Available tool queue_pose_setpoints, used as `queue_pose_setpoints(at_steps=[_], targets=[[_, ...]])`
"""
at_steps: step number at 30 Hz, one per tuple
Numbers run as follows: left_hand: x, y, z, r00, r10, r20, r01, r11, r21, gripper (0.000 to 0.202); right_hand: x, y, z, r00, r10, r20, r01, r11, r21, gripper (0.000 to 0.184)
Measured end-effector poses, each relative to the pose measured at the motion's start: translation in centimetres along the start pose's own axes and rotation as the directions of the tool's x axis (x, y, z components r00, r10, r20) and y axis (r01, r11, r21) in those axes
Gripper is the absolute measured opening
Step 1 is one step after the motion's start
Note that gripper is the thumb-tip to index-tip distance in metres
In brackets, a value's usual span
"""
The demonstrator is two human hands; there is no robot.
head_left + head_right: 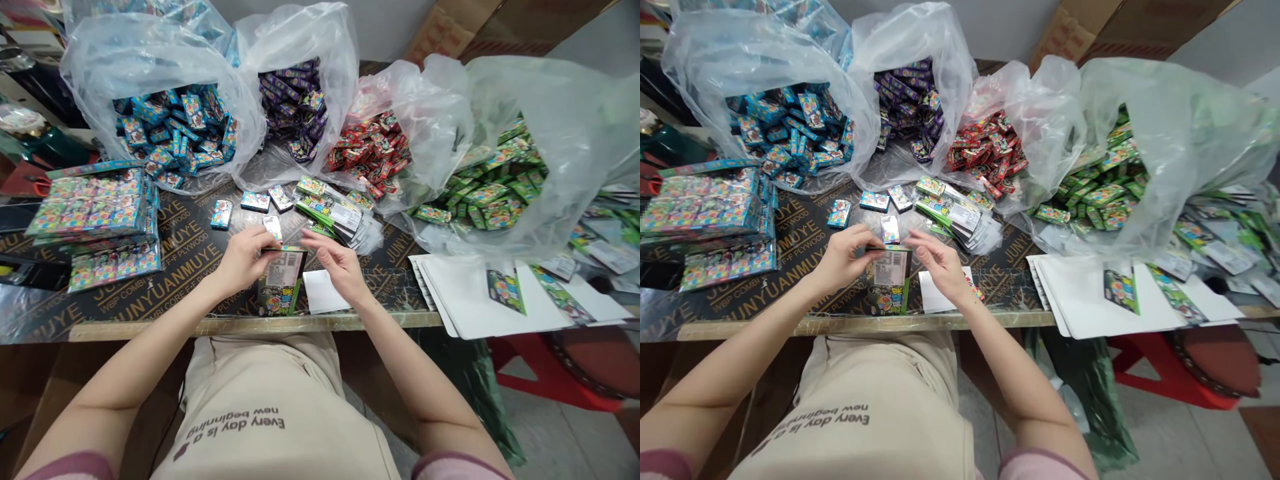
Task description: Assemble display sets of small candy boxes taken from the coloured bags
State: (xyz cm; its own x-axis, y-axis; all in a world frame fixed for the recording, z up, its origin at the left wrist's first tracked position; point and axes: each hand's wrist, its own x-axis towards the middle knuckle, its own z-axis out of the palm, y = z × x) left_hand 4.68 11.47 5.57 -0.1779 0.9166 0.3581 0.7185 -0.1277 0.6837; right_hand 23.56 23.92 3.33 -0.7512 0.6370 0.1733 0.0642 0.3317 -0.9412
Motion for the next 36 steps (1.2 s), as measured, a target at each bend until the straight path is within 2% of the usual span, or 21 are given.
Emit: queue_pose_setpoints(at_steps=[2, 3, 6, 8, 10, 17, 24, 28, 34, 36], targets=[[-0.1, -0.3, 0.1, 0.998, 0.059, 0.022, -0.060, 0.997, 0.050, 0.020, -0.6, 1.9, -1.4, 1.000, 0.009, -0.030, -0.016, 0.974, -0.227, 0.033], [-0.1, -0.4, 0.1, 0.996, 0.085, 0.029, -0.087, 0.995, 0.058, 0.022, -0.9, 3.0, -2.1, 0.998, 0.035, -0.044, -0.049, 0.929, -0.368, 0.030], [-0.1, -0.5, 0.1, 0.991, 0.124, 0.039, -0.126, 0.992, 0.030, 0.021, -1.9, 6.0, -3.4, 0.984, 0.180, -0.006, -0.133, 0.705, -0.697, 0.015], [-0.2, -0.5, 0.1, 0.992, 0.124, 0.029, -0.124, 0.992, 0.009, 0.020, -2.5, 7.3, -3.6, 0.967, 0.253, 0.029, -0.136, 0.607, -0.783, 0.014], [-0.2, -0.4, 0.2, 0.993, 0.119, 0.014, -0.119, 0.993, -0.001, 0.020, -2.9, 8.0, -3.4, 0.960, 0.276, 0.041, -0.131, 0.576, -0.807, 0.014], [-0.5, -0.3, 0.4, 0.994, 0.108, -0.012, -0.108, 0.994, 0.000, 0.020, -2.9, 8.7, -2.9, 0.969, 0.239, 0.066, -0.097, 0.608, -0.788, 0.006], [-0.6, -0.3, 0.4, 0.997, 0.082, -0.009, -0.082, 0.997, -0.009, 0.020, -3.5, 8.5, -2.6, 0.978, 0.164, 0.132, 0.007, 0.601, -0.799, 0.013], [-0.5, -0.2, 0.4, 0.996, 0.084, -0.013, -0.084, 0.996, -0.002, 0.020, -4.1, 8.4, -2.3, 0.980, 0.145, 0.133, 0.016, 0.614, -0.789, 0.018], [-0.4, 0.1, 0.4, 0.995, 0.098, -0.024, -0.097, 0.995, 0.020, 0.019, -4.1, 8.6, -2.8, 0.988, 0.128, 0.084, -0.029, 0.698, -0.716, 0.011], [-0.4, 0.2, 0.4, 0.995, 0.100, -0.025, -0.099, 0.995, 0.027, 0.020, -3.5, 7.6, -2.9, 0.996, 0.091, 0.012, -0.061, 0.757, -0.651, 0.010]])
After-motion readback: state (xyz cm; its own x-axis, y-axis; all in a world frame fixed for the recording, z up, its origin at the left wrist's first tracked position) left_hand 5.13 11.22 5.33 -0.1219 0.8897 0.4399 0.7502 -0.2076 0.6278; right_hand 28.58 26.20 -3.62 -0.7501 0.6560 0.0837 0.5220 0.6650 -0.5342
